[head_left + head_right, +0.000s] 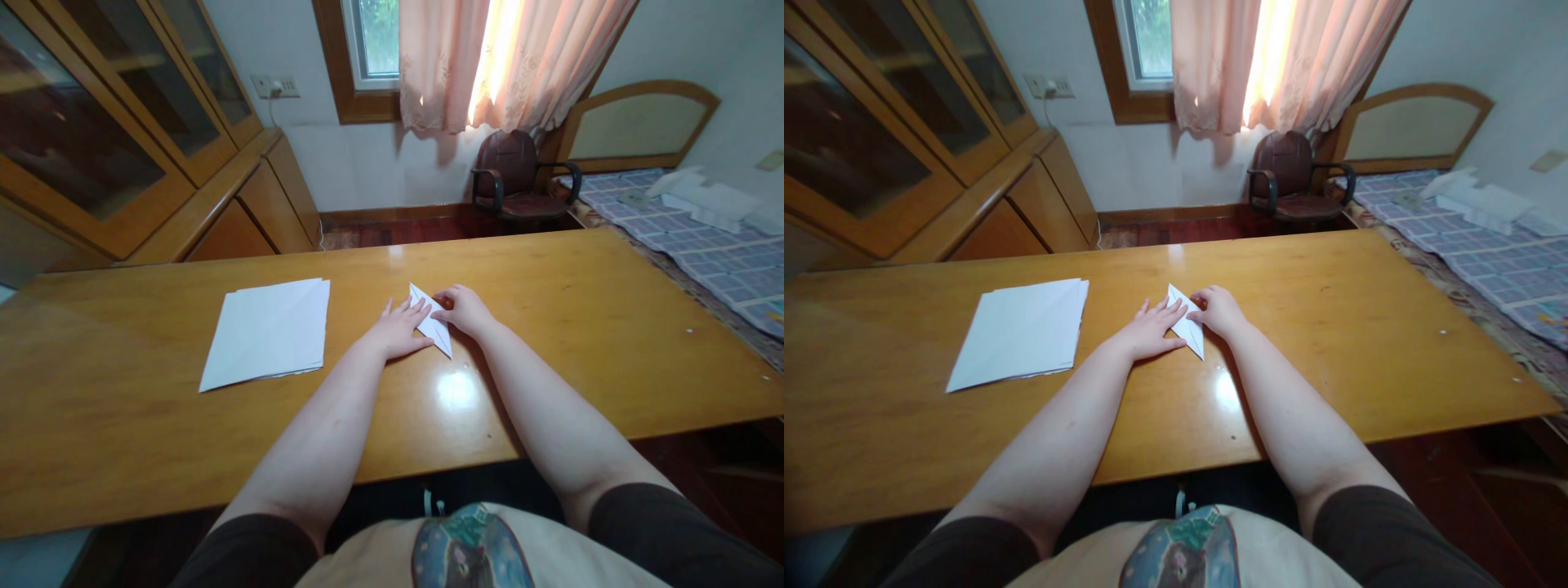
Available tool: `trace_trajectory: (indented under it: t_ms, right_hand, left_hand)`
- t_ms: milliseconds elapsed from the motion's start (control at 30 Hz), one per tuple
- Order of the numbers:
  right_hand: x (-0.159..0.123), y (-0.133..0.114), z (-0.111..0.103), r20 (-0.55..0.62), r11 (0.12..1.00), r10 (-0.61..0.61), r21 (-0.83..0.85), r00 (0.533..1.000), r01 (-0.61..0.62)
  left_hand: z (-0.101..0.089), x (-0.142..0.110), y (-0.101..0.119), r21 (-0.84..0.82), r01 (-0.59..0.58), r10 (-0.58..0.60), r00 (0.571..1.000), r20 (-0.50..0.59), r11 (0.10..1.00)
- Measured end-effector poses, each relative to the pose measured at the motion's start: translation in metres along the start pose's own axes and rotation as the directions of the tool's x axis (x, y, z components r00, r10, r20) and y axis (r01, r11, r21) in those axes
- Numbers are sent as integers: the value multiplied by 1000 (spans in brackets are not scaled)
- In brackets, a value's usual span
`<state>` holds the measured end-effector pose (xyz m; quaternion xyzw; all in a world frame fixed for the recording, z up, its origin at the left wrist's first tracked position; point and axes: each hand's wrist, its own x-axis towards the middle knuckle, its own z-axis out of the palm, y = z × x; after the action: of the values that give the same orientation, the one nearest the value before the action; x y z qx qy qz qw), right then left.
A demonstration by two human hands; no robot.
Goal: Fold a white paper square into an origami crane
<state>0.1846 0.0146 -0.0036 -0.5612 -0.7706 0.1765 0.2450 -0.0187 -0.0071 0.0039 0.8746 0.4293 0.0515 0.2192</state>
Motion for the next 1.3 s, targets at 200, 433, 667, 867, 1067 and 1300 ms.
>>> trace_trajectory:
  t_ms: [200,433,667,867,1067,1300]
  right_hand:
    - [-2,-15,-2,188,992,-102,94,977,86]
    - [-16,-21,-17,340,958,-277,28,898,285]
    - [-36,-2,-19,208,953,-295,-10,933,303]
    - [-34,-2,-18,159,950,-303,-26,940,311]
    - [-36,-9,-22,182,954,-277,-66,943,293]
    - [-38,-6,-26,208,958,-253,-81,945,275]
  left_hand:
    - [1,-5,20,99,184,-164,971,-176,978]
    - [-7,-14,27,242,53,-18,989,-144,969]
    - [-12,-21,0,81,-166,176,976,-125,983]
    - [-9,-19,10,118,-106,126,975,-182,987]
    - [-6,-15,11,-61,-89,73,972,-223,994]
    - [-6,-16,8,-152,-111,75,971,-228,982]
